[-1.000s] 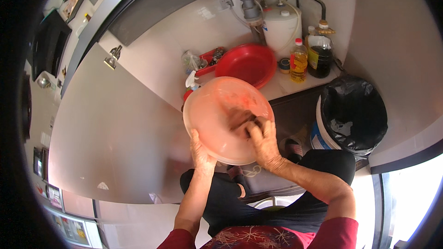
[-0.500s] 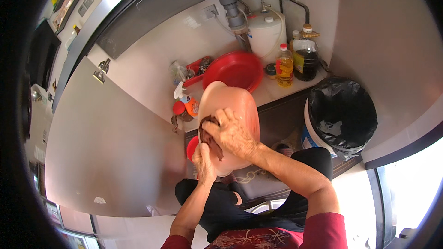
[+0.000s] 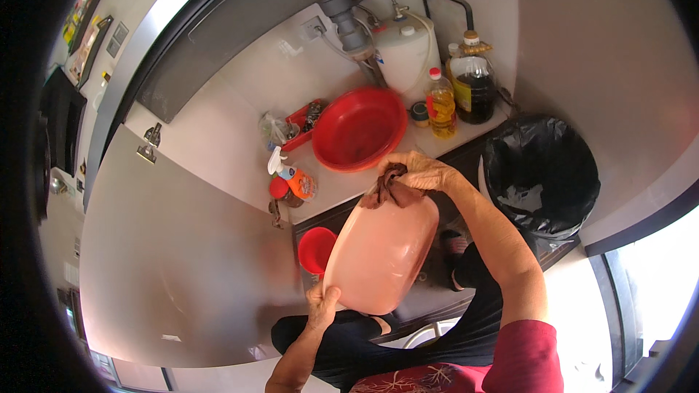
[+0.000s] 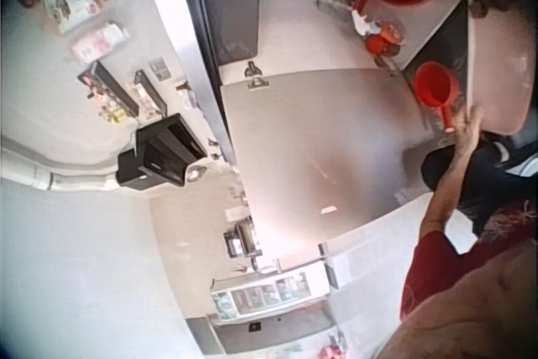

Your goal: The person sits on the floor and wipes the inside and outside surfaces of a pink bowl, a red bowl, and a red scoop using a brown cloth. The person handles each item one at a time, turning them over to clean all sides before placing them aside.

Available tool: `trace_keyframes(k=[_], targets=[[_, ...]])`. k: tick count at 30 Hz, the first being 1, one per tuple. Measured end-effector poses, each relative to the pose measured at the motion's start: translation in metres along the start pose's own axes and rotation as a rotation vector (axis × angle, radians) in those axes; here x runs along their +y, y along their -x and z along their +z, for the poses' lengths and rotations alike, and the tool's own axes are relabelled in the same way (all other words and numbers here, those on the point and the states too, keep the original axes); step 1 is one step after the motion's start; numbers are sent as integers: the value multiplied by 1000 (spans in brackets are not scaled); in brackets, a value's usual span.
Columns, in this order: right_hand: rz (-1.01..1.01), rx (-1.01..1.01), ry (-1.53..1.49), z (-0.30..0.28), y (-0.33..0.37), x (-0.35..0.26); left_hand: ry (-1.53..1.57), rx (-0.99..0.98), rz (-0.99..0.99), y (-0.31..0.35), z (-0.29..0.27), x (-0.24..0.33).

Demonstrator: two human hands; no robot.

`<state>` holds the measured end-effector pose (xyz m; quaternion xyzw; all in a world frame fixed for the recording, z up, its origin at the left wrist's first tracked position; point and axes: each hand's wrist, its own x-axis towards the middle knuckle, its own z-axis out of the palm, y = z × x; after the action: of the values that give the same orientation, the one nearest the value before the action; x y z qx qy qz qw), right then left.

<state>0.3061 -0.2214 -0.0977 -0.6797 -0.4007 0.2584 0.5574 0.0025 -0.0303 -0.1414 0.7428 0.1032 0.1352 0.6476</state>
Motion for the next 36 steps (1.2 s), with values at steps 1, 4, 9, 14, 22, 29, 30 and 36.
trace_keyframes(k=[1, 4, 9, 14, 22, 29, 30, 36], targets=[[9, 3, 8, -4, 1, 3, 7, -56, -27, -3, -1, -3], [26, 2, 101, -5, 12, -31, 43, -246, -120, -4, -1, -8], [-337, -39, 762, 47, 33, -65, 35, -375, -169, -19, 21, 6], [-418, 40, 1017, 108, 48, -62, 158, -208, -80, -42, 53, 28], [-563, 419, 620, 88, 35, -56, 105, 10, 192, -45, 45, 31], [-217, 659, 216, 22, 9, -8, 100, 122, 105, -33, 24, 18], [-188, 665, 201, 16, 6, 3, 131, 142, 102, -32, 24, 21], [8, 622, -246, -2, -2, 81, 166, 214, 59, -20, -6, 16]])
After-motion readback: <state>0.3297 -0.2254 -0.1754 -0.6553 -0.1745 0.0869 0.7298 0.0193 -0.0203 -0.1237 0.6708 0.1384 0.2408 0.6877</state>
